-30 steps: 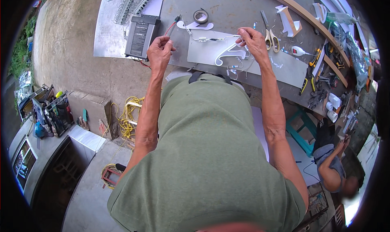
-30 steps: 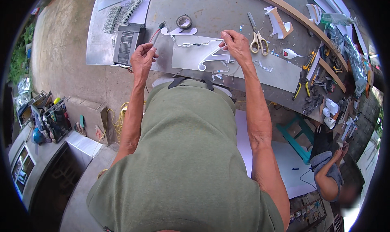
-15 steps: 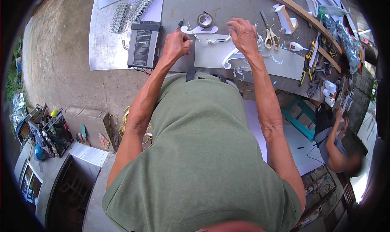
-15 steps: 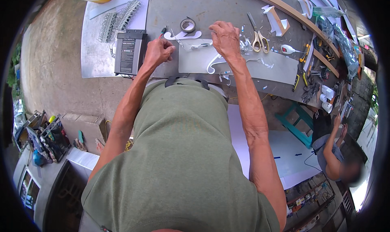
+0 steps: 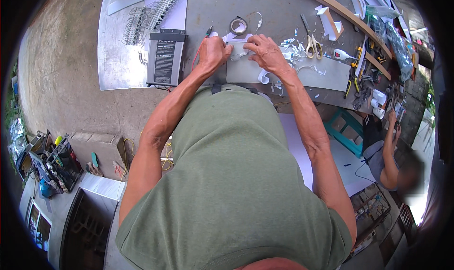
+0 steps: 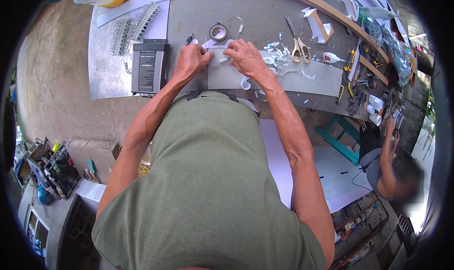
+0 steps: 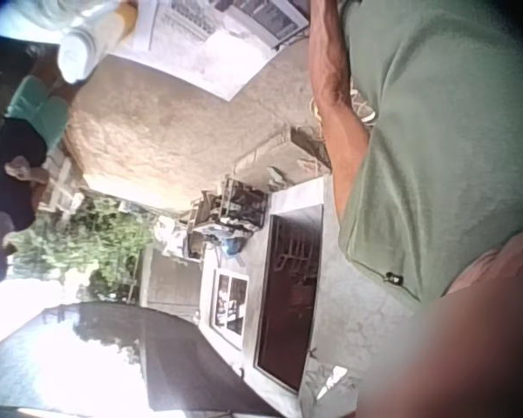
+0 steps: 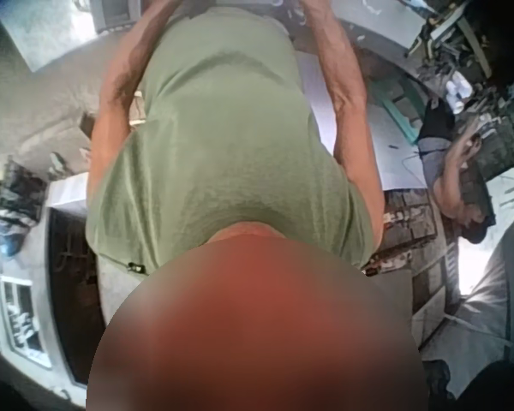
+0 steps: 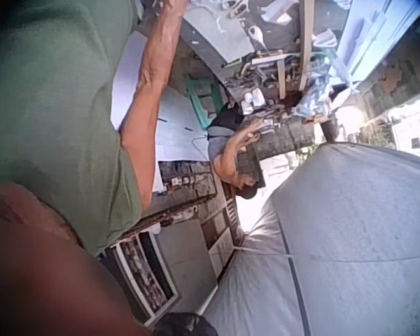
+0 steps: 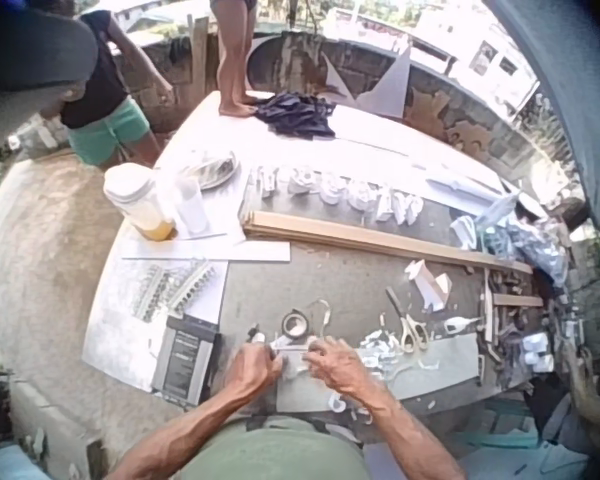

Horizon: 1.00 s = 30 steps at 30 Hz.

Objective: The recorder is weeding and prepping small vinyl lettering or components on a workbench.

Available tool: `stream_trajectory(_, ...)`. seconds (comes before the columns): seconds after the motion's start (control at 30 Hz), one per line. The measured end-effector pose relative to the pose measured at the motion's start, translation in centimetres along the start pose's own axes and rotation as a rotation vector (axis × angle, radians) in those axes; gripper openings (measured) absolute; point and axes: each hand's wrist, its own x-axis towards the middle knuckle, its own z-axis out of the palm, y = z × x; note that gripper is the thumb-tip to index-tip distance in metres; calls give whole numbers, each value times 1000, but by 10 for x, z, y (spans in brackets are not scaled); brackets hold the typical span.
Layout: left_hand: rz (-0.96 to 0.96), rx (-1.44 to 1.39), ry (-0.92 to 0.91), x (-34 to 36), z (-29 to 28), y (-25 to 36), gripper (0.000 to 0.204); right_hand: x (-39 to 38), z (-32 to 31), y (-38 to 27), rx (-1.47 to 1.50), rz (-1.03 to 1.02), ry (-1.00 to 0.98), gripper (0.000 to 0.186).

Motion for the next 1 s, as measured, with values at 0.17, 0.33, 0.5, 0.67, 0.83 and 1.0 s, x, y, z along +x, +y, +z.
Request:
stream_trajectory(0.17,-59,-125,-79,-1,-6,-1,32,-9,17,-7,-46,29,144,24)
stream_trajectory(0.33,-139,-509,-139,-9,-21,5,23,-8,19,-13,167,42,321,21)
stream_trajectory(0.5,-80,-1099,-202,-16,-42,3,22,-24,3,-42,1154,560,606,16)
stream_trajectory(0.67,26,-1238,-290,-30,-59,15,19,-32,-4,-46,1392,549,648,18)
stream_trajectory(0.83,149,-1224,-354,-52,-66,28,17,-33,-8,-53,1723,437,692,20)
stream_trajectory(1.0,136,-948,-393,-70,-65,34,19,-25,-7,-63,1710,425,680,20)
